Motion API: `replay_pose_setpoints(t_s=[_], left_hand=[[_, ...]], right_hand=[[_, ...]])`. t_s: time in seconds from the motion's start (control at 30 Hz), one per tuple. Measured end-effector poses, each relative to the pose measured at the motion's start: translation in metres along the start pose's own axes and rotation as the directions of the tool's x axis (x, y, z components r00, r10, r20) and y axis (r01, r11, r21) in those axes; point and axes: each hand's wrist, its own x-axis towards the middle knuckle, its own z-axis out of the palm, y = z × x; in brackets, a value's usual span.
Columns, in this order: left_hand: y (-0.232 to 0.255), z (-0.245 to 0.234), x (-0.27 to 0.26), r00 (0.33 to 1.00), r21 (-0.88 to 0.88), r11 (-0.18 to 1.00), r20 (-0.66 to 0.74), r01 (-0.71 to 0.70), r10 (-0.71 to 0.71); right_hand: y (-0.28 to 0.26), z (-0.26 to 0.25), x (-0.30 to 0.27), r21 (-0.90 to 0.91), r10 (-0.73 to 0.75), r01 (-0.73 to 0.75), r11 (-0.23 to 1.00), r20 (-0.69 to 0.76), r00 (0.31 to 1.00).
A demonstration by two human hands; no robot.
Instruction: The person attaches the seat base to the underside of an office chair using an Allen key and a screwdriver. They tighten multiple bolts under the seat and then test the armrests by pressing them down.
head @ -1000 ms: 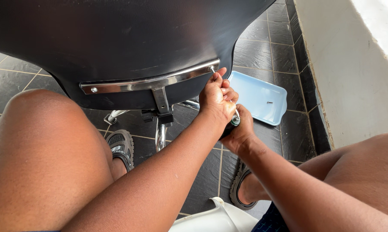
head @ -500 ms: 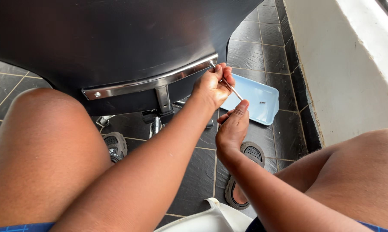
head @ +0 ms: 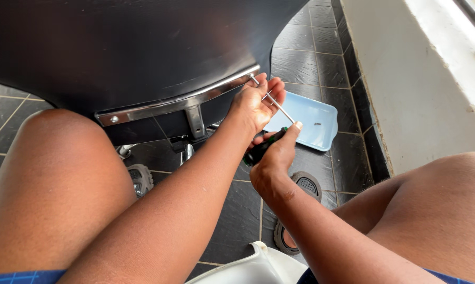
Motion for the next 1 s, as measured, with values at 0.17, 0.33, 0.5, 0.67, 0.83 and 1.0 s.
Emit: replay_pose_setpoints(t_s=[0.17,0.33,0.5,0.67,0.83,1.0], left_hand=[[0.014,0.015,-0.016,0.999,0.148,0.988,0.012,0.045,-0.047],[0.019,0.014,-0.021,0.998,0.129,0.99,0.015,0.064,-0.067],[0.02,0.013,-0.022,0.995,0.106,0.99,0.038,0.092,-0.096],[0.019,0.013,-0.029,0.994,0.146,0.985,0.035,0.097,-0.103],[0.023,0.014,-0.037,0.99,0.133,0.984,0.06,0.12,-0.129],[0.031,0.006,-0.041,0.984,0.225,0.963,0.06,0.148,-0.165]], right_hand=[[-0.001,-0.011,0.015,0.064,-0.163,0.161,0.985,0.013,0.987],[0.005,-0.016,0.02,-0.019,-0.151,0.151,0.988,0.011,0.988],[0.021,-0.028,0.033,-0.207,-0.334,0.365,0.908,0.168,0.927],[0.023,-0.046,0.05,-0.233,-0.414,0.482,0.845,0.285,0.864],[0.001,-0.055,0.045,-0.637,-0.619,0.694,0.337,0.406,0.673],[-0.017,-0.054,0.028,-0.817,-0.649,0.577,-0.001,0.439,0.621]])
